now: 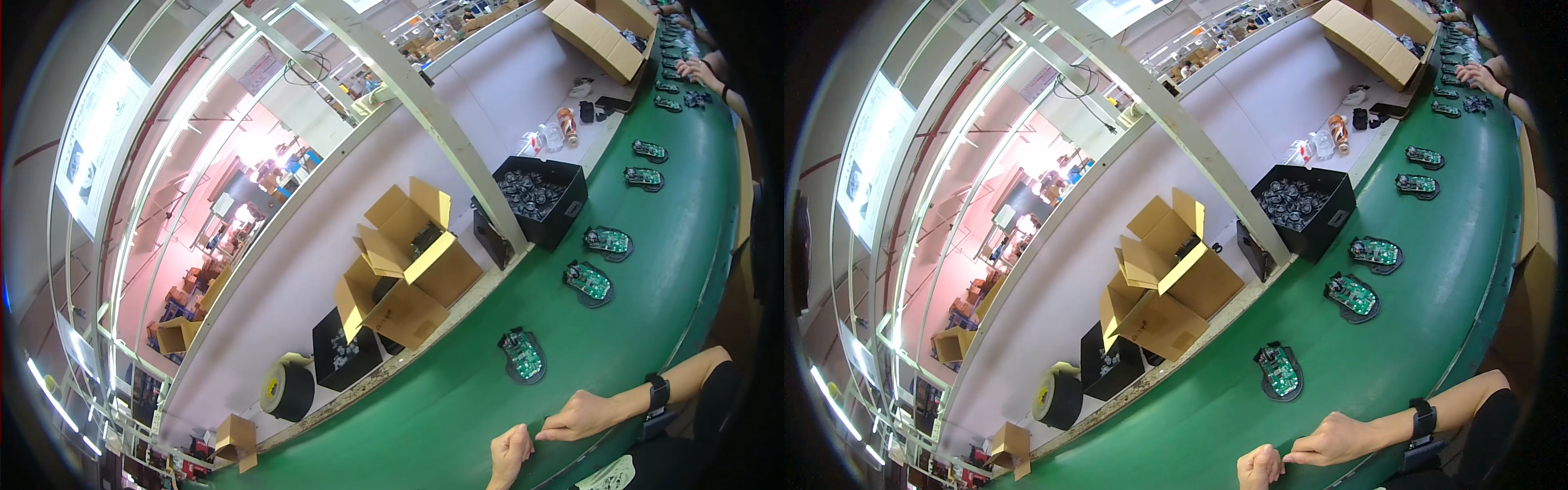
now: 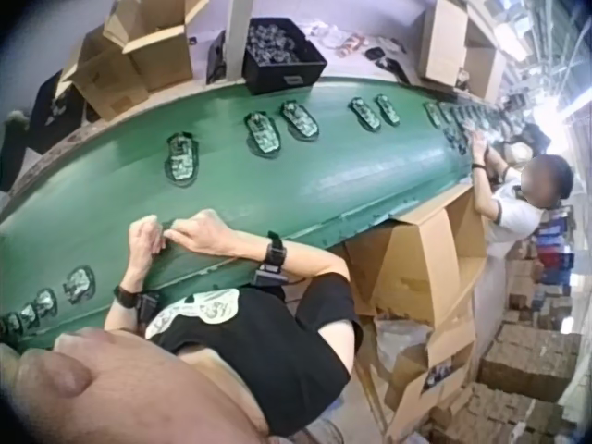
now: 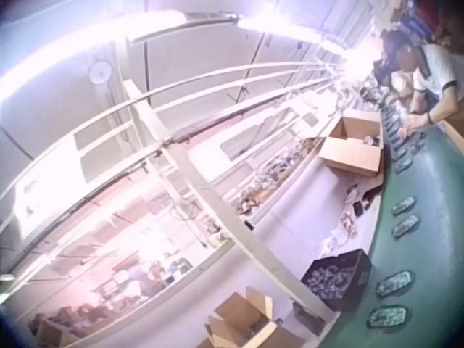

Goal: The person assembles small electronic devices on a green workbench. They place circular components onto green circuit boards housed in black plastic shells, then flip the units over to inspect them before moving them aside. The process is repeated for several units.

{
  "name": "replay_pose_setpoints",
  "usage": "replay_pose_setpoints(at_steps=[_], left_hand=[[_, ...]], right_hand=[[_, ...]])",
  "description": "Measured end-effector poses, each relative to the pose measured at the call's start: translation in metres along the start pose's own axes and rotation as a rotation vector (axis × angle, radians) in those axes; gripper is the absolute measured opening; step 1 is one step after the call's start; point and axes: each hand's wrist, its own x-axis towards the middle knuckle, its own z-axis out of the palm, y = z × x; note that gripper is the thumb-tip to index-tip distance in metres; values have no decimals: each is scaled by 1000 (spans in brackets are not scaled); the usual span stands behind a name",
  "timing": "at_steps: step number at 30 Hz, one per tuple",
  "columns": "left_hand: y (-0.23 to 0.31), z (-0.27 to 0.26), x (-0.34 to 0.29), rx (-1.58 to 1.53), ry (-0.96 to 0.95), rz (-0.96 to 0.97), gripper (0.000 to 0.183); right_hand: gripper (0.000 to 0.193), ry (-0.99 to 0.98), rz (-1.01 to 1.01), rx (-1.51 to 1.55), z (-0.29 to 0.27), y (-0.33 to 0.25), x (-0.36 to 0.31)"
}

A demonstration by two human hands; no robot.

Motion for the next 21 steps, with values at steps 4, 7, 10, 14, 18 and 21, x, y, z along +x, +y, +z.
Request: replay_pose_setpoints(at_steps=[4,7,10,14,18,21], left_hand=[[0,-18,-2,222,57,-41,24],[22,1,2,183,140,27,32],[32,12,5,295,217,81,33],[39,6,3,534,286,132,41],[65,45,7,415,348,112,46],[76,40,-3,381,381,137,47]], right_hand=[[45,-3,-90,-55,-6,-4,4],[51,64,-111,-96,-13,-4,4],[51,102,-94,-100,-7,1,4],[51,146,26,-32,-25,-7,10],[49,189,258,150,-68,-44,-16],[46,-62,595,287,-102,-63,-42]])
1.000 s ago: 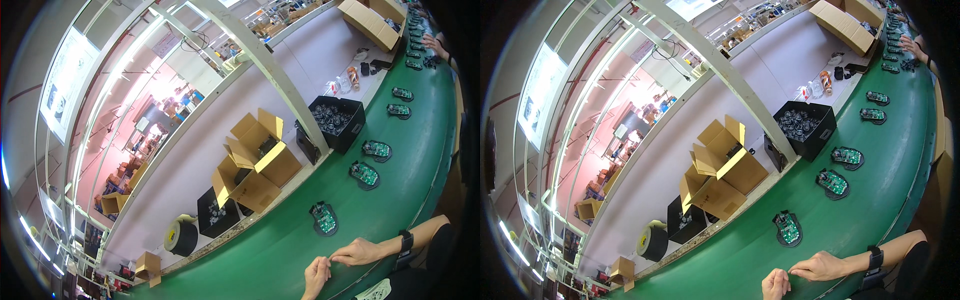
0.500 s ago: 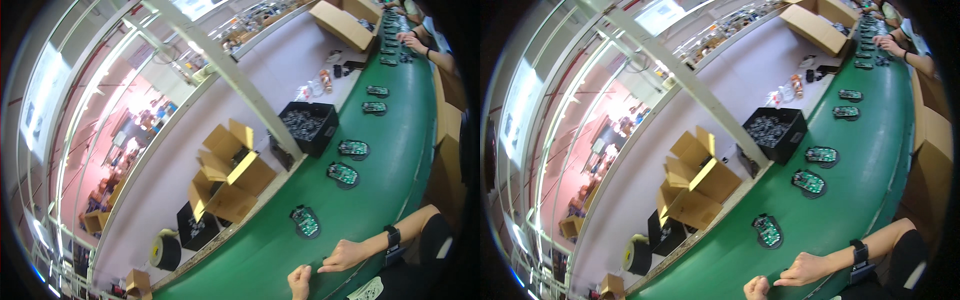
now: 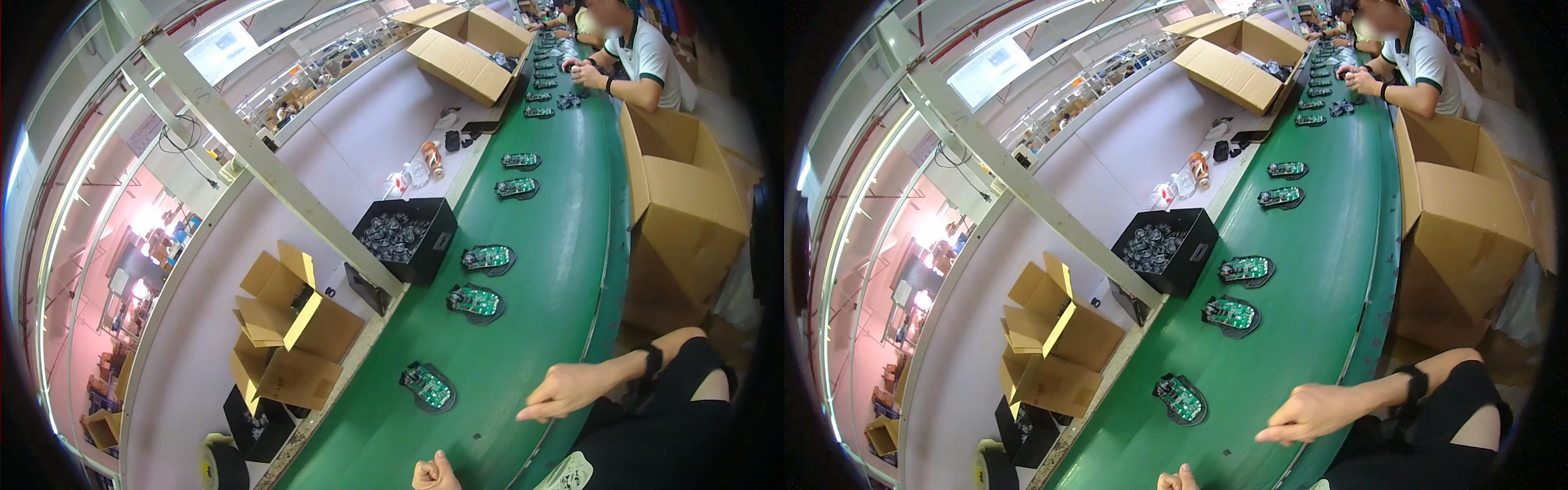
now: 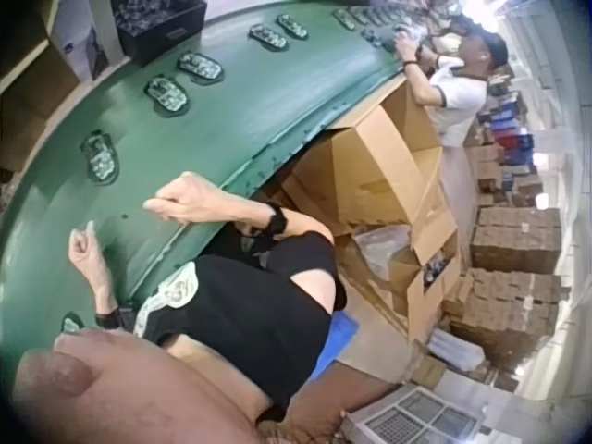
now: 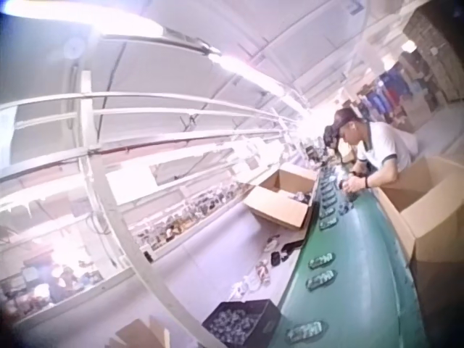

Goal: The person assembles small electronic devices on a green workbench. They place circular components onto green circuit boards housed in black plastic shells, then flip the units over to inspect them before moving them aside. The process is repeated for several units.

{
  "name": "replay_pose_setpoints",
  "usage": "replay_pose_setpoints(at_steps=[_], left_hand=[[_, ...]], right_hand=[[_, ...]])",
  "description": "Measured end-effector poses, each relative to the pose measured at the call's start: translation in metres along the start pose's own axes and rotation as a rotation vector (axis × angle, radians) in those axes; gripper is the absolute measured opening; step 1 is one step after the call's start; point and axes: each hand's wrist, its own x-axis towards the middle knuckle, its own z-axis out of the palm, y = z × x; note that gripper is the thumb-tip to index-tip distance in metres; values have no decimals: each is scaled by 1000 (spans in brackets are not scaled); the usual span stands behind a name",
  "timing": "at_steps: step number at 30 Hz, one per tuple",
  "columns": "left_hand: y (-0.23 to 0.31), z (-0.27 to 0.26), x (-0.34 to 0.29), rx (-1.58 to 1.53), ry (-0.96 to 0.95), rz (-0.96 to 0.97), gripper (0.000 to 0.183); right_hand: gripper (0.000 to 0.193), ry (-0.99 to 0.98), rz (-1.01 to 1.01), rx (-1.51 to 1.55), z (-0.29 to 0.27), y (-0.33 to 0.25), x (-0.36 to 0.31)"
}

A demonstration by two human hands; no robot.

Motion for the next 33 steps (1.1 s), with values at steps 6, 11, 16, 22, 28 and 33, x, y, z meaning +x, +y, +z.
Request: replay_pose_setpoints(at_steps=[6,11,16,22,28,33], left_hand=[[-10,2,7,-84,-15,-40,47],[-4,4,7,-41,1,-51,47],[5,-6,2,-74,-78,-41,47],[-14,-26,-15,-23,-27,-14,48],[-46,-57,-27,169,186,-73,47],[-38,-60,-14,205,169,-115,47]], right_hand=[[51,-352,449,-760,-57,-8,-88],[55,-413,837,-707,-103,-97,-95],[45,-284,750,-664,-147,-153,-67],[31,368,184,-899,-219,-74,49],[40,641,-58,-917,-239,44,247],[65,463,129,-947,-245,82,317]])
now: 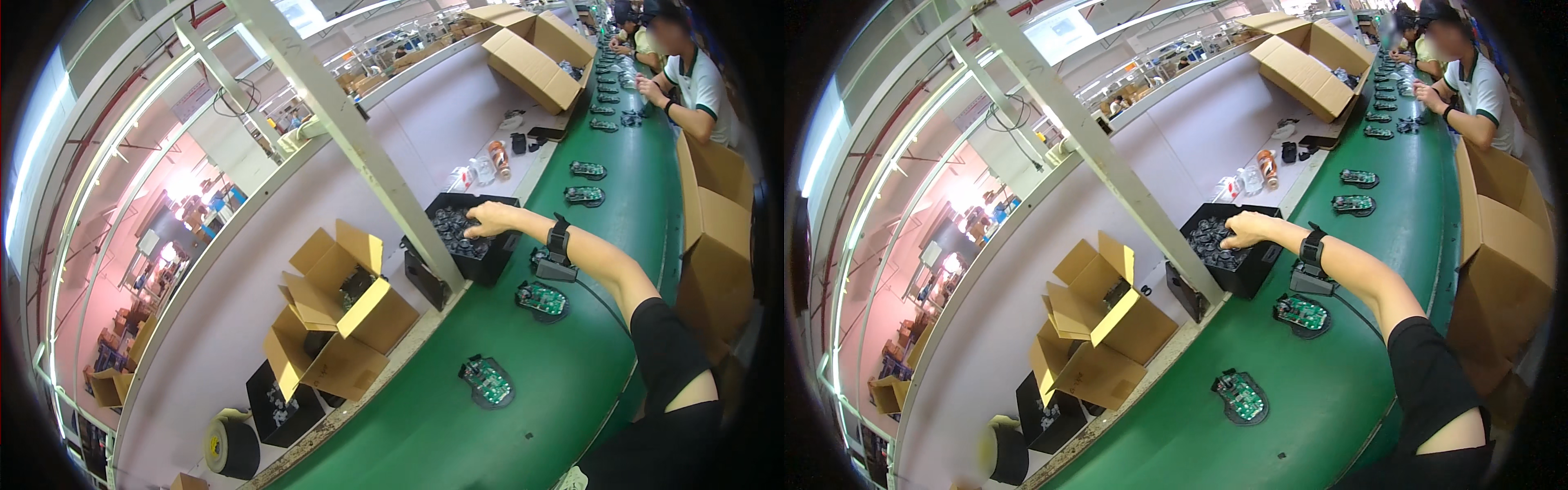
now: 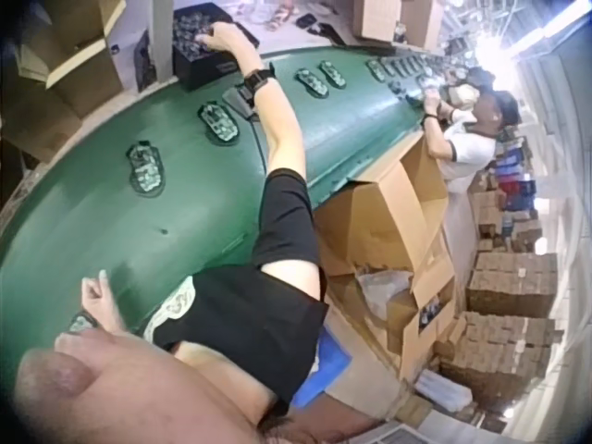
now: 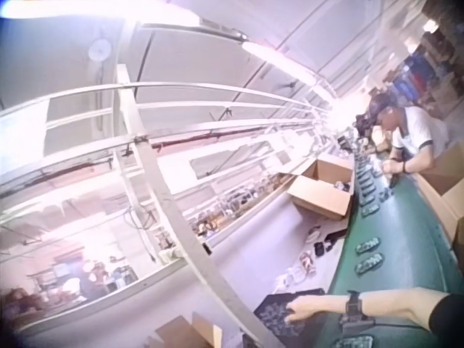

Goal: The person assembles small electronic devices on a green workbench. They place circular components onto green circuit boards housed in black plastic shells, then flip the units over to inspect them before moving them aside. The process is repeated for several units.

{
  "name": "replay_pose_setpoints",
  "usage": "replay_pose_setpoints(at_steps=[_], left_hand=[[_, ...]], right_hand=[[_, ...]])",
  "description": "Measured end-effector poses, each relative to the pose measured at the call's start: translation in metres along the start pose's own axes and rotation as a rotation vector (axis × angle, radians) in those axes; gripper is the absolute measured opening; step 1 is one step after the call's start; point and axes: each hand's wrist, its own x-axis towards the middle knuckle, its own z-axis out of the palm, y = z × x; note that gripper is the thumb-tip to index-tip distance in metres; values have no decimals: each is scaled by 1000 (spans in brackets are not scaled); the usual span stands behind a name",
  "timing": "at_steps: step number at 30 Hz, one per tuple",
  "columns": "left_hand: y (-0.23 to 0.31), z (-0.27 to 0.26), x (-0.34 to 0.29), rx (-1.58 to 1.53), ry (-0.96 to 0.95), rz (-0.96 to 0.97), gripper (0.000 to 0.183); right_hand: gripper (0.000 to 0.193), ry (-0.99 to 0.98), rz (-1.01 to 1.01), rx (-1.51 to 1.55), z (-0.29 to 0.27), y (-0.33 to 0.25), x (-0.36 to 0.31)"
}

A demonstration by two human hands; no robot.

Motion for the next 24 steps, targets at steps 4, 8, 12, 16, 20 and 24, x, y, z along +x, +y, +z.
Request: replay_pose_setpoints(at_steps=[4,8,12,16,20,24], left_hand=[[-6,-1,7,-5,0,-49,48],[-13,6,12,-89,5,-69,48],[-68,-1,13,-54,-16,-59,49],[-91,0,25,-177,-47,325,49],[-35,8,17,-143,-14,-73,48],[-22,8,16,-165,14,-95,47]], right_hand=[[86,-349,-84,-149,33,-15,32],[81,-530,-29,-170,57,-27,42],[77,-571,61,6,46,-39,43],[66,-559,9,-102,38,-33,42],[44,-243,133,147,19,-15,29],[39,-147,235,402,5,-14,20]])
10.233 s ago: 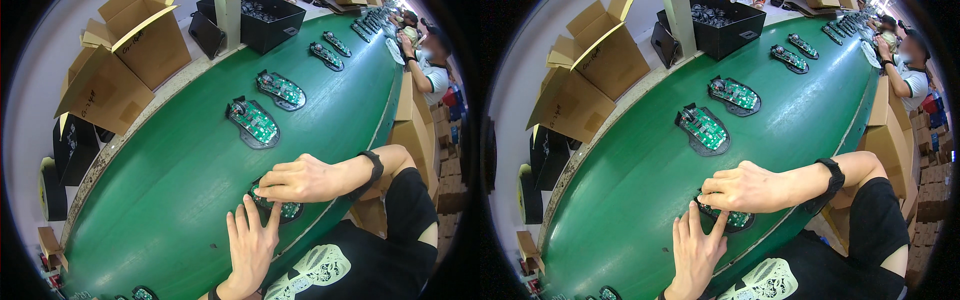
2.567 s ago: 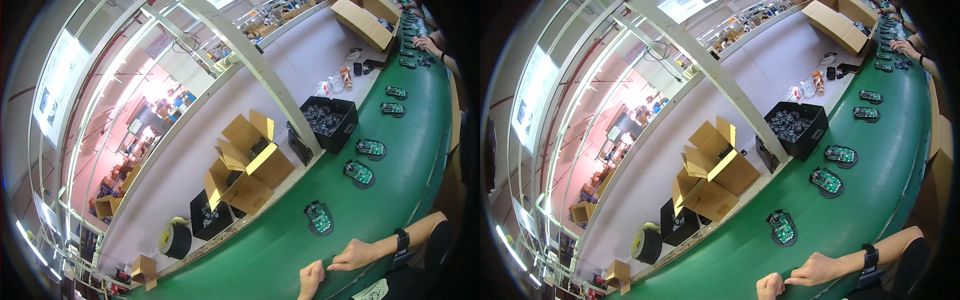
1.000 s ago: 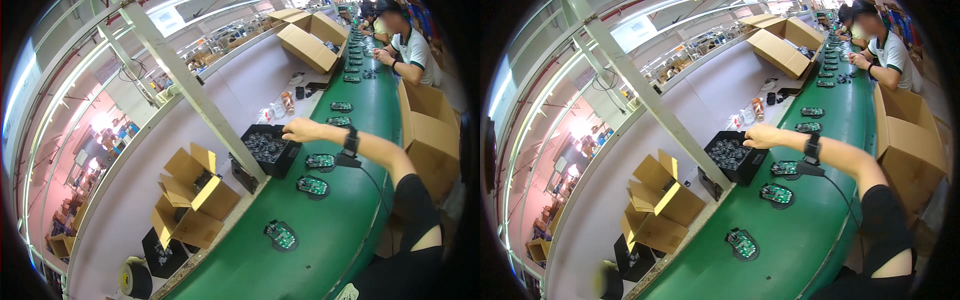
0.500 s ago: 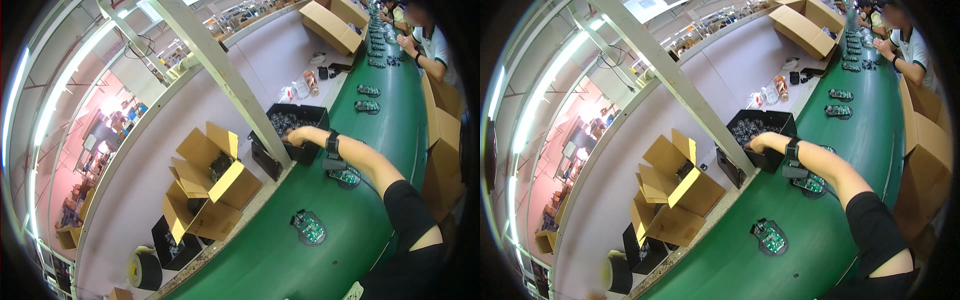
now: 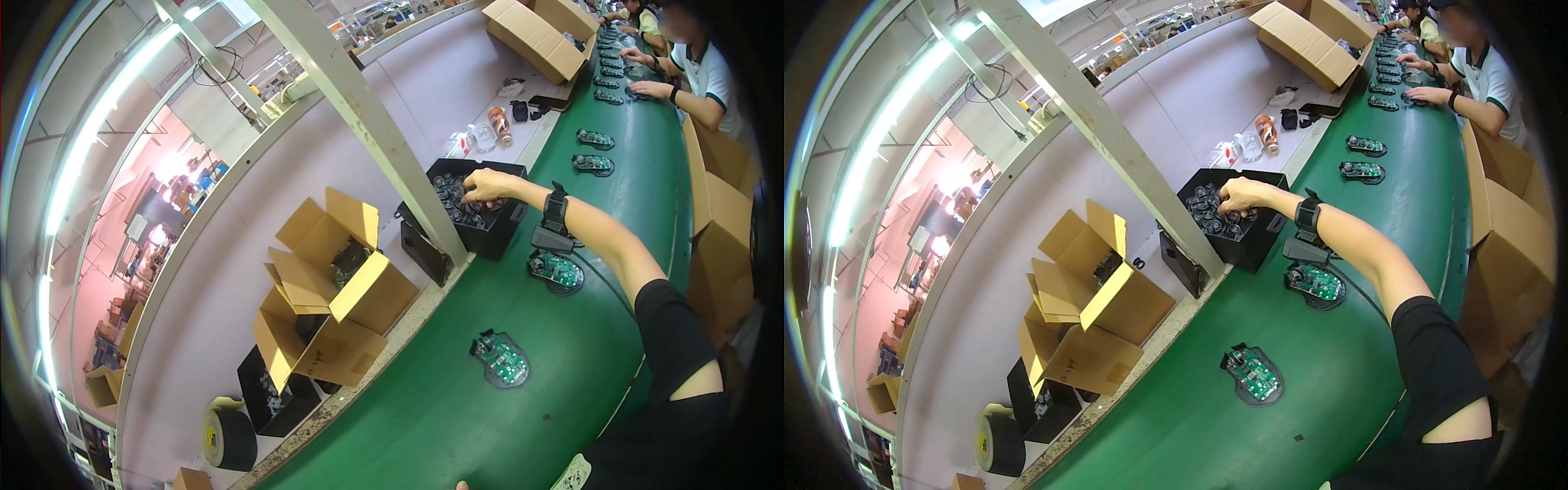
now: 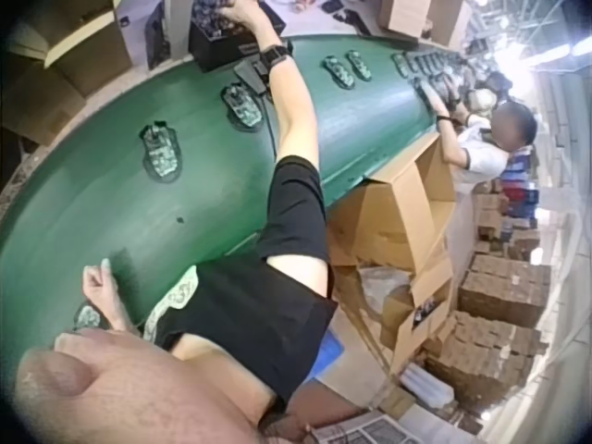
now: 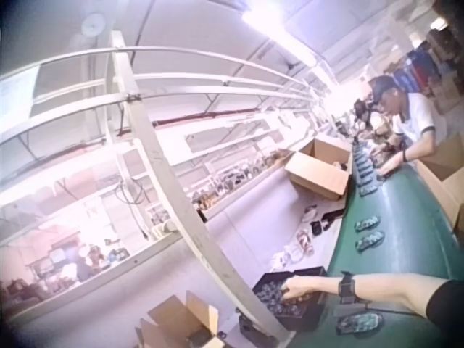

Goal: The person assembles small electronic devices on a green workbench. They place circular components onto green circuit boards housed in black plastic shells, then flip the units over to inspect them before moving them aside. The process is repeated for several units.

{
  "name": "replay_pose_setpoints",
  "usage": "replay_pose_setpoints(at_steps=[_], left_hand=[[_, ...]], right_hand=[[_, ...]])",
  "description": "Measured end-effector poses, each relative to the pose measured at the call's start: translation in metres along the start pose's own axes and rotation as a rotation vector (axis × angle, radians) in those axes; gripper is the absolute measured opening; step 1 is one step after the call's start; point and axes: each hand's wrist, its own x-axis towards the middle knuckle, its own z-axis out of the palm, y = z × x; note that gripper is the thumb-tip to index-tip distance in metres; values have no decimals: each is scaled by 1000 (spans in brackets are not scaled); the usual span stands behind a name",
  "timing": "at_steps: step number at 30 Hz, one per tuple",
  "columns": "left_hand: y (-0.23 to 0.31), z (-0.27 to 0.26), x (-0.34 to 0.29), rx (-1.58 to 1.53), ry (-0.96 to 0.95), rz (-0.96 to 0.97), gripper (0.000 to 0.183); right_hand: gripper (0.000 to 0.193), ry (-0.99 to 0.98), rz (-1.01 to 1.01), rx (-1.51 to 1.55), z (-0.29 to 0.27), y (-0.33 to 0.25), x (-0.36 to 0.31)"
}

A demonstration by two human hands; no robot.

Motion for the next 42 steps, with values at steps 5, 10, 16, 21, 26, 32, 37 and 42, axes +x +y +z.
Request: replay_pose_setpoints(at_steps=[5,10,16,21,26,32,37,42], left_hand=[[-7,1,3,29,-35,64,48],[7,-1,0,1,41,81,53],[-27,-10,10,-103,-16,119,49],[-10,-27,-1,-152,21,161,28],[16,-64,4,419,-4,288,49],[-32,-154,-7,1173,195,120,90],[-71,-196,-17,1026,84,-206,106],[-71,-185,-22,1055,2,-41,83]], right_hand=[[36,299,-114,-1,-14,29,11],[29,182,-16,636,2,-19,-24],[25,-385,-133,423,73,-66,-202],[17,-460,-576,169,146,-82,-298],[19,-199,-882,-138,179,-68,-315],[34,-152,-890,-338,178,-71,-316],[38,-240,-862,-160,168,-76,-310],[32,-229,-786,-9,146,-50,-302]])
